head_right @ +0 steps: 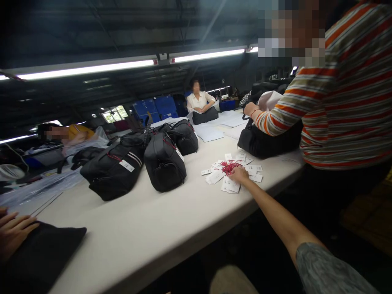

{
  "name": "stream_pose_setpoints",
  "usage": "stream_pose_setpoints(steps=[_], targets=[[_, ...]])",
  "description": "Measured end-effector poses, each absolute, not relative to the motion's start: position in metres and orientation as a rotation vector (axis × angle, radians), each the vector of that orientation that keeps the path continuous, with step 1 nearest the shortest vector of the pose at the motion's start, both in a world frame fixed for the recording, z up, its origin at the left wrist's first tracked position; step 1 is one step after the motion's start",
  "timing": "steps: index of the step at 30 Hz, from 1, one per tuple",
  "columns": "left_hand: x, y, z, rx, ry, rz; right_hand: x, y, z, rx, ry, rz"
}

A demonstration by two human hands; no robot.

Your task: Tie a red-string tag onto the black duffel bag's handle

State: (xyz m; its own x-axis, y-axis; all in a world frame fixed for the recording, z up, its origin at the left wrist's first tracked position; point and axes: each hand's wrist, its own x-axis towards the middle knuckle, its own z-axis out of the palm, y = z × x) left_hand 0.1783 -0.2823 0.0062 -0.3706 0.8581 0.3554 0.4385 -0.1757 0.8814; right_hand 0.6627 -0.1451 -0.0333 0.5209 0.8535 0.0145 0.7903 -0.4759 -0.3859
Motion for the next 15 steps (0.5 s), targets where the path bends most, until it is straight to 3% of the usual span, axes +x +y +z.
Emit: stream_pose_setpoints(steps=[8, 15], targets=[[0.092, -0.207, 0.131, 1.477, 1.790, 1.759, 0.666, -0.148, -0.033, -2.341, -1.518, 0.333], [0.105, -0.201, 0.137, 1.595, 1.713, 1.787, 0.664, -0.137, -0.033, -2.372, -1.403, 0.241]])
